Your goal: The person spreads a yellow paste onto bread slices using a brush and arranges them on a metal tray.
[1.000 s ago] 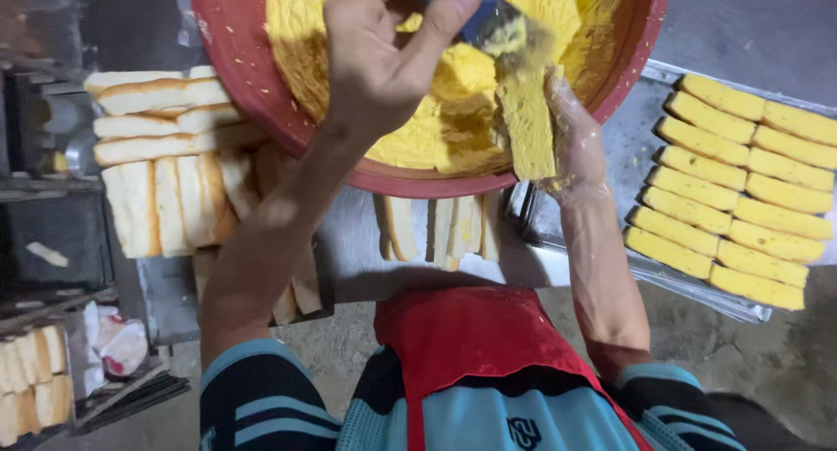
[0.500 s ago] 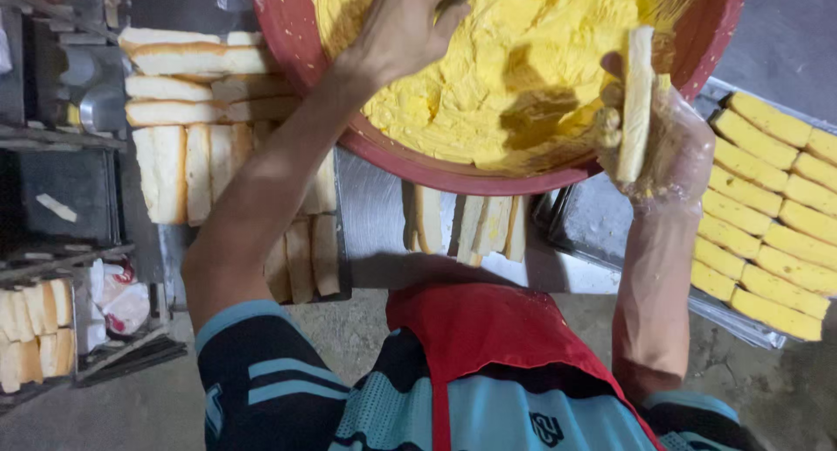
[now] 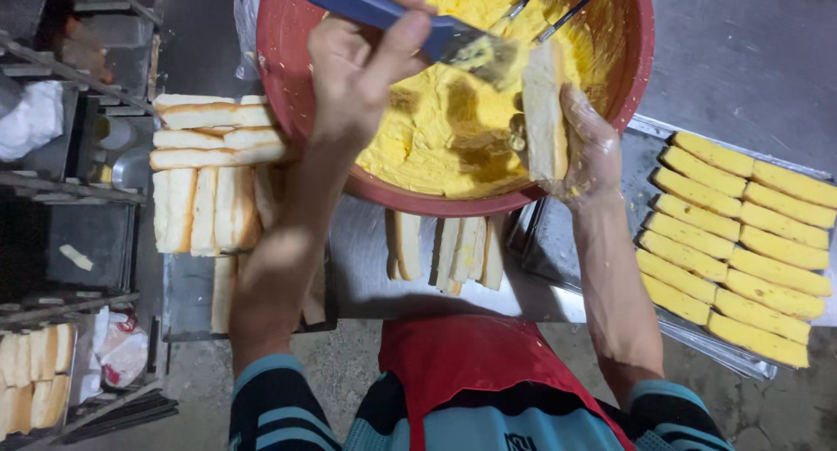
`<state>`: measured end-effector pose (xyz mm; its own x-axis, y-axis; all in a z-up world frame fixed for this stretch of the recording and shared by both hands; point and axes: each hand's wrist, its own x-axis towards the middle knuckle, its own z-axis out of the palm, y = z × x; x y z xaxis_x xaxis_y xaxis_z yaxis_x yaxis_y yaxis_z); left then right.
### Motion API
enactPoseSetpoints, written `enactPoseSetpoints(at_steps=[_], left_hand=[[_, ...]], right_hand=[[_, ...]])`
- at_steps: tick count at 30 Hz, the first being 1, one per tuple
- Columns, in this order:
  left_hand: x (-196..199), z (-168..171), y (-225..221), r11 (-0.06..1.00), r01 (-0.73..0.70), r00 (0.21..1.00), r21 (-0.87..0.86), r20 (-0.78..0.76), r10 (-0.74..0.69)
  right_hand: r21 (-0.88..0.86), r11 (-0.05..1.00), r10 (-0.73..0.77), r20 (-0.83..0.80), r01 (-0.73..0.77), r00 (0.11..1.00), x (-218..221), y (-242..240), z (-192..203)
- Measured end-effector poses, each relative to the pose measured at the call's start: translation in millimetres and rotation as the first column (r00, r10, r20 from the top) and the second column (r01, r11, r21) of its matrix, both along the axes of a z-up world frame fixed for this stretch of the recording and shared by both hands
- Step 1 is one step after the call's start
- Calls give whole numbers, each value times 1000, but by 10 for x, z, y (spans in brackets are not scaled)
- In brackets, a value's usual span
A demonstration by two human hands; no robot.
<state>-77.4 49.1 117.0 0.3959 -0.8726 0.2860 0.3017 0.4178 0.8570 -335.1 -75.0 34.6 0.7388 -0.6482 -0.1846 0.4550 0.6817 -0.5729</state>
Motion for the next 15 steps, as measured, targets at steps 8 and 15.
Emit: enactPoseSetpoints(at_steps=[8, 15], left_hand=[[-923, 130, 249, 954, 244, 475, -174, 879, 39], [-411, -5, -408, 980, -104, 707, -167, 681, 191]], right_hand=[[-20, 997, -77, 95, 79, 992, 47, -33, -69], [-68, 997, -28, 58, 32, 998, 126, 139, 65]])
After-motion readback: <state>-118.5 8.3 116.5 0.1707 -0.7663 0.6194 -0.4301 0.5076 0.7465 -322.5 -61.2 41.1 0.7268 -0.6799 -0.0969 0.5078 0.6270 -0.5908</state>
